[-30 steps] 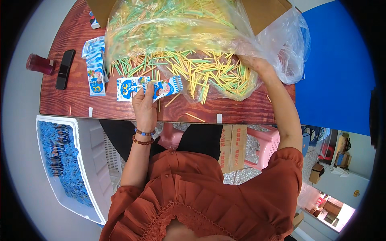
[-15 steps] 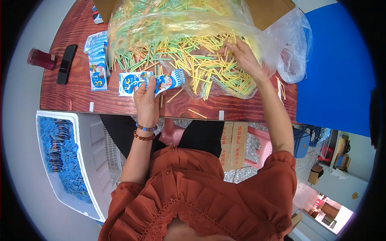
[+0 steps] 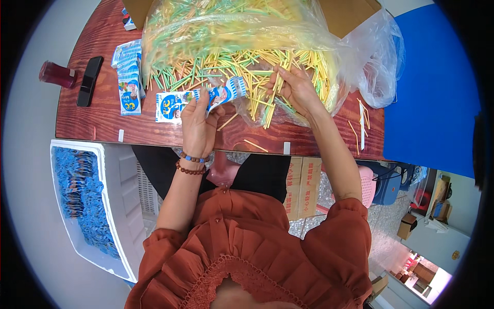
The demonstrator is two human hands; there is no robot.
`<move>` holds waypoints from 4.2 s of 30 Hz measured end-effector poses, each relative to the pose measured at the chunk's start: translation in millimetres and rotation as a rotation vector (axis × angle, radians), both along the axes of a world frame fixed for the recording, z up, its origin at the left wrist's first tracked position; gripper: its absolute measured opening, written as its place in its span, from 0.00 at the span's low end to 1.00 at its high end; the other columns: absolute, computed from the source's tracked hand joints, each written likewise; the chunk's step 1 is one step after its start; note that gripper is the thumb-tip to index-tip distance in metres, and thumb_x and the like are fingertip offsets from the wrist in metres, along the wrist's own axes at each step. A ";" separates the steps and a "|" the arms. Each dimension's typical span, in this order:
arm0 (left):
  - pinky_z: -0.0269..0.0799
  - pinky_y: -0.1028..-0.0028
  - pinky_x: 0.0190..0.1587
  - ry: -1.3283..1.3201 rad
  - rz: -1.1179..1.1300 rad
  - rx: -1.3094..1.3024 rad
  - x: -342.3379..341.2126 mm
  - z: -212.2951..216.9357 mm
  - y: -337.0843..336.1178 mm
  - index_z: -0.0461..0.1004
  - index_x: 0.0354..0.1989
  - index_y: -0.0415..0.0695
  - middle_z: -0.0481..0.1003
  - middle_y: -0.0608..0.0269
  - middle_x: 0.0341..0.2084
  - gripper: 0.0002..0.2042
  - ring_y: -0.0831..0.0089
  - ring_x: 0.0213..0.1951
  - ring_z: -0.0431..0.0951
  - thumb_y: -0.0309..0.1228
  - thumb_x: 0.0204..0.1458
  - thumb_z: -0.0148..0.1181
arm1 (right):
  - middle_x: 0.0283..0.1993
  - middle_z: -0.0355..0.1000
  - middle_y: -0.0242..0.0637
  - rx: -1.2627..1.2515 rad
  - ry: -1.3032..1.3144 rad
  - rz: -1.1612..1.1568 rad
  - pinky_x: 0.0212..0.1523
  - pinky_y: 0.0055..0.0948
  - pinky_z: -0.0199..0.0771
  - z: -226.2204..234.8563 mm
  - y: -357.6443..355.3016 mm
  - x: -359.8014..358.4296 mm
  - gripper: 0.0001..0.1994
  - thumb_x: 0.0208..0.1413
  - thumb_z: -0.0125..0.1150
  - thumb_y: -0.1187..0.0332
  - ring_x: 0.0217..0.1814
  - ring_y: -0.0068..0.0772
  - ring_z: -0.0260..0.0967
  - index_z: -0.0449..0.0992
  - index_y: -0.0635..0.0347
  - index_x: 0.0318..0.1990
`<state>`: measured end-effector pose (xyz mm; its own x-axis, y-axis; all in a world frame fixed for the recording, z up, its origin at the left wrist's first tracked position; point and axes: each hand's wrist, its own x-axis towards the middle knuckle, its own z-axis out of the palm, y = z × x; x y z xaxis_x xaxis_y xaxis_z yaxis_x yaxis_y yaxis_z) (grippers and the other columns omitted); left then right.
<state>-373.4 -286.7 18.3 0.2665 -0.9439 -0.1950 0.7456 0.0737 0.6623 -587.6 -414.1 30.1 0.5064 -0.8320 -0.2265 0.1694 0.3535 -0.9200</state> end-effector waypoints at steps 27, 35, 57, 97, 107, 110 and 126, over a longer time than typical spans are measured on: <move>0.69 0.84 0.33 -0.364 -0.051 -0.042 -42.8 3.6 -19.3 0.77 0.40 0.37 0.77 0.70 0.31 0.09 0.88 0.31 0.73 0.30 0.59 0.56 | 0.38 0.70 0.40 0.059 -0.359 -0.267 0.45 0.33 0.74 -0.4 17.5 52.7 0.10 0.64 0.47 0.69 0.42 0.37 0.72 0.64 0.66 0.48; 0.76 0.73 0.37 -0.044 0.050 0.038 -7.0 -3.3 -8.4 0.75 0.39 0.42 0.78 0.64 0.35 0.09 0.75 0.36 0.78 0.34 0.61 0.52 | 0.39 0.72 0.35 -0.420 0.229 -0.246 0.49 0.26 0.67 -14.1 38.2 56.7 0.10 0.64 0.44 0.72 0.44 0.24 0.70 0.67 0.62 0.49; 0.75 0.73 0.37 -0.059 0.051 0.021 -16.4 8.0 -6.1 0.74 0.38 0.40 0.78 0.63 0.34 0.12 0.76 0.33 0.77 0.37 0.63 0.49 | 0.38 0.69 0.39 -0.388 -0.565 -0.358 0.63 0.45 0.56 42.2 74.5 98.7 0.06 0.65 0.43 0.72 0.48 0.42 0.71 0.64 0.59 0.47; 0.75 0.73 0.35 0.188 0.022 -0.043 -19.6 -2.1 -38.5 0.73 0.38 0.41 0.77 0.62 0.32 0.13 0.73 0.30 0.77 0.40 0.60 0.53 | 0.47 0.72 0.42 -0.472 0.158 -0.342 0.53 0.34 0.67 41.0 10.3 45.0 0.14 0.64 0.44 0.65 0.53 0.34 0.68 0.72 0.68 0.43; 0.73 0.72 0.40 0.194 0.073 -0.015 2.4 -4.0 -15.0 0.73 0.37 0.42 0.76 0.63 0.32 0.12 0.73 0.32 0.75 0.39 0.59 0.55 | 0.38 0.74 0.42 -1.121 1.151 0.228 0.43 0.38 0.70 33.8 -18.9 14.5 0.11 0.51 0.56 0.66 0.44 0.46 0.70 0.77 0.57 0.41; 0.73 0.72 0.40 0.178 0.081 0.018 2.2 -4.4 -12.3 0.73 0.37 0.43 0.76 0.63 0.32 0.11 0.73 0.32 0.75 0.39 0.59 0.55 | 0.36 0.73 0.41 -1.200 1.275 0.360 0.43 0.40 0.70 28.1 -24.5 31.9 0.10 0.52 0.56 0.65 0.44 0.44 0.71 0.76 0.56 0.40; 0.72 0.72 0.39 0.196 0.050 -0.011 2.2 -10.3 -7.9 0.73 0.37 0.45 0.77 0.64 0.33 0.09 0.74 0.33 0.76 0.37 0.60 0.54 | 0.32 0.72 0.41 -0.992 0.874 0.210 0.38 0.31 0.69 21.3 -31.8 3.6 0.09 0.52 0.57 0.71 0.34 0.36 0.70 0.76 0.64 0.38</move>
<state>-371.2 -294.6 8.0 0.2707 -0.9330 -0.2371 0.8554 0.1202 0.5039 -584.0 -445.9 51.4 0.6436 -0.7573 0.1109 -0.5773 -0.5755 -0.5792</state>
